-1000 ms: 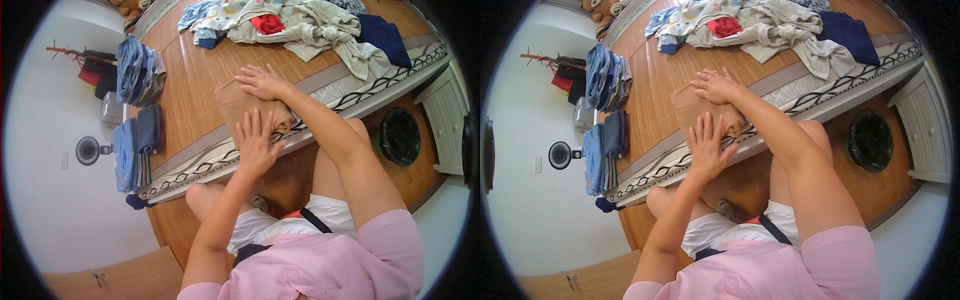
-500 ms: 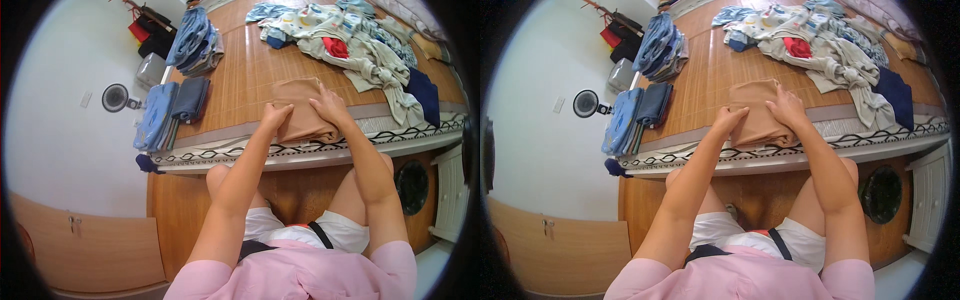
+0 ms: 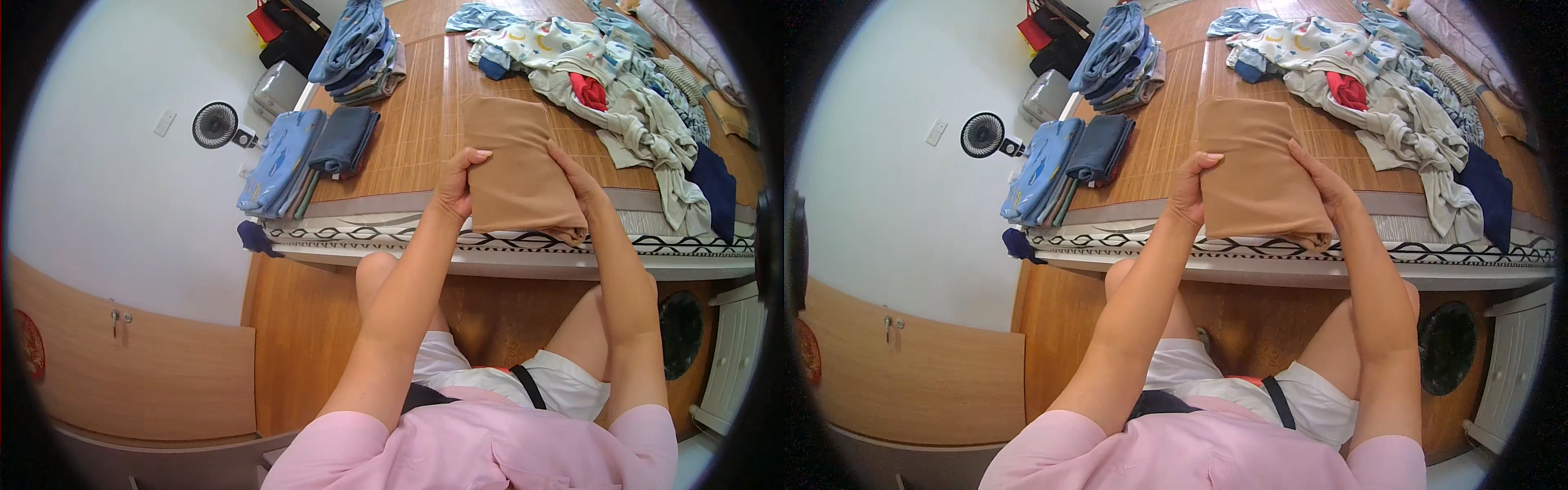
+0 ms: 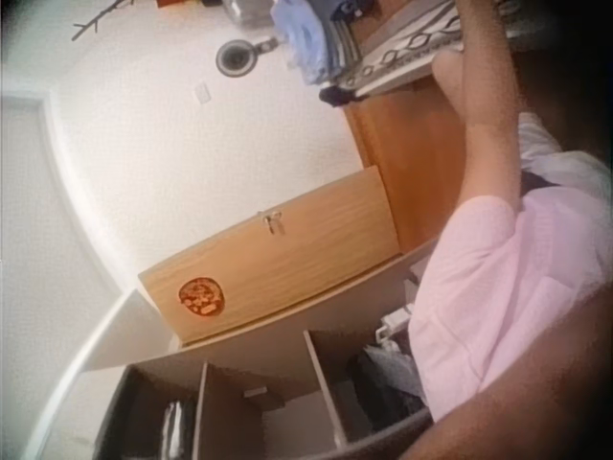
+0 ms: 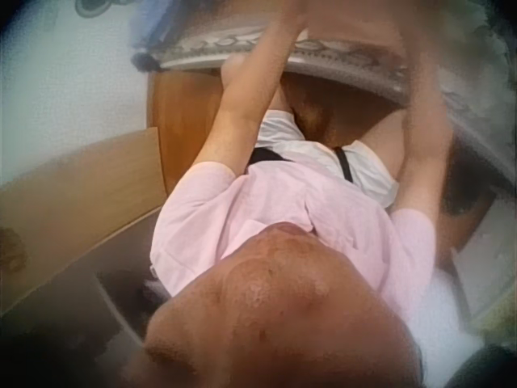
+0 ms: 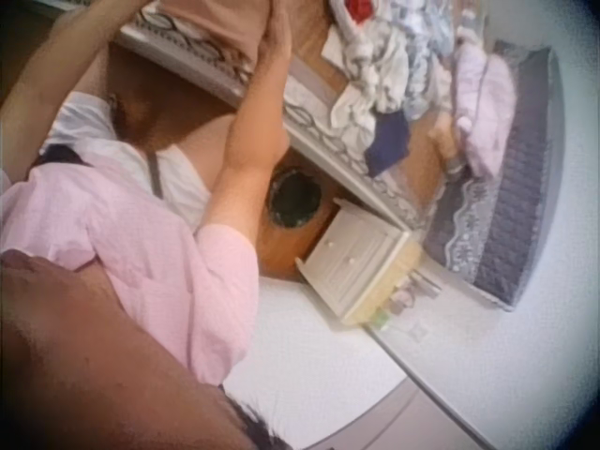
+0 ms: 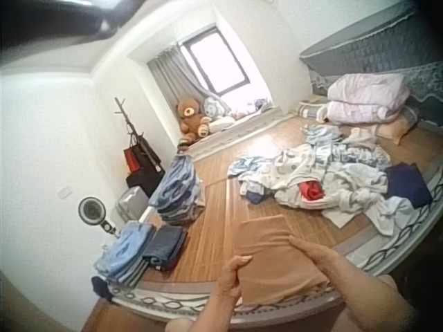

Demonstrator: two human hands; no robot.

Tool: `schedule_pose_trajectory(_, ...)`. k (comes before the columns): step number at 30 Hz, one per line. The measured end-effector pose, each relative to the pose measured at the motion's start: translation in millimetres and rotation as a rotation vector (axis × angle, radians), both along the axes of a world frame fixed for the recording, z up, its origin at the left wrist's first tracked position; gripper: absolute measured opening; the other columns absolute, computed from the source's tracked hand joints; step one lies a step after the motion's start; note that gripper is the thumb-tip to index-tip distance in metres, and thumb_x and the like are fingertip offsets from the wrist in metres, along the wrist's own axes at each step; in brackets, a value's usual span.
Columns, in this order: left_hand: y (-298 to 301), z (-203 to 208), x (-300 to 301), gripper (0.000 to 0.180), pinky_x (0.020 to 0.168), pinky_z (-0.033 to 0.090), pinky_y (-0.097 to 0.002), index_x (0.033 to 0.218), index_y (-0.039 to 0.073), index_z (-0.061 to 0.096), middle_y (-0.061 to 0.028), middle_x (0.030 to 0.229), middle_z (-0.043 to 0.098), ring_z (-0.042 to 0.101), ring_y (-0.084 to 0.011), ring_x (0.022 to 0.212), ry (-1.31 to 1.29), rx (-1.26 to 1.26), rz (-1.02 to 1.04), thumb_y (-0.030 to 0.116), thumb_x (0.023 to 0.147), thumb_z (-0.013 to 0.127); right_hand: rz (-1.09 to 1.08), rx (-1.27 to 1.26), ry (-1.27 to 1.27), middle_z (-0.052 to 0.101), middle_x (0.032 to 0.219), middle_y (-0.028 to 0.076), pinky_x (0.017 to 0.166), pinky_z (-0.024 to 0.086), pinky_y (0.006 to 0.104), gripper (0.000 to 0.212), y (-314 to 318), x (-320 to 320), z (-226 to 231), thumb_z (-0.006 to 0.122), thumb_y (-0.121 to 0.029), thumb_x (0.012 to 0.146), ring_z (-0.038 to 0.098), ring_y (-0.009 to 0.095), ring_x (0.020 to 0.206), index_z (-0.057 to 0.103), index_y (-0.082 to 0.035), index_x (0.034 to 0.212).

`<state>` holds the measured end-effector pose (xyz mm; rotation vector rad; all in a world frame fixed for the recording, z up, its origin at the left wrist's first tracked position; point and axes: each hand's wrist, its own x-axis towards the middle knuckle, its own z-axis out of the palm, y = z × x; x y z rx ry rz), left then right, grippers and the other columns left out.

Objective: Folding various items of clothing including a sweatshirt, trousers, and baby clothes on a bed.

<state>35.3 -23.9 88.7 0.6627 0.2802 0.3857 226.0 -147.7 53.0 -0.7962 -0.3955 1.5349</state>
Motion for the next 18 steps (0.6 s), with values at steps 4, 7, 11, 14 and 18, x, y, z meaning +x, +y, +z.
schedule_pose_trajectory(4,-2,10,-14,0.056,0.098,0.047,-0.0433,0.128,-0.004,0.048,-0.0178,0.117,0.061,0.061,-0.0317,0.106,0.012,0.004,0.004,0.027,0.084,0.060,0.034,0.076,0.224,0.061,0.120,0.017,0.090,0.054,0.0385,0.055,6,-11,-2,0.065,-0.035,0.089,0.065,0.025,0.103,0.050,0.001,0.127)
schedule_pose_trajectory(7,-14,6,-28,0.077,0.105,0.041,-0.0461,0.136,-0.002,0.041,-0.0163,0.129,0.053,0.051,-0.0315,0.121,-0.228,-0.135,0.049,0.052,0.084,0.062,-0.041,0.158,0.360,0.061,0.120,0.018,0.088,0.055,0.0386,0.051,14,-26,8,0.066,-0.029,0.090,0.064,0.025,0.105,0.049,0.002,0.128)
schedule_pose_trajectory(11,-56,-3,-6,0.105,0.109,0.034,-0.0441,0.146,0.006,0.023,-0.0087,0.145,0.034,0.031,-0.0258,0.137,-0.118,-0.052,0.194,0.074,0.075,0.059,-0.262,0.202,0.224,0.060,0.119,0.017,0.088,0.055,0.0363,0.050,33,-22,-20,0.066,-0.023,0.090,0.063,0.025,0.105,0.047,0.001,0.129)
schedule_pose_trajectory(14,-57,-20,6,0.070,0.093,0.049,-0.0381,0.131,0.001,0.042,-0.0092,0.128,0.053,0.053,-0.0208,0.118,0.018,0.209,0.350,0.042,0.083,0.071,-0.581,0.167,-0.240,0.060,0.118,0.015,0.085,0.055,0.0360,0.052,41,-39,-23,0.068,-0.022,0.088,0.063,0.023,0.103,0.045,0.000,0.129)
schedule_pose_trajectory(18,-24,-24,-13,0.028,0.079,0.055,-0.0372,0.104,0.008,0.057,-0.0079,0.100,0.064,0.065,-0.0209,0.086,0.270,-0.054,0.359,0.020,0.081,0.068,-0.543,0.181,-0.494,0.054,0.127,0.013,0.078,0.054,0.0321,0.060,36,-59,3,0.064,-0.032,0.091,0.062,0.019,0.100,0.037,-0.005,0.138)
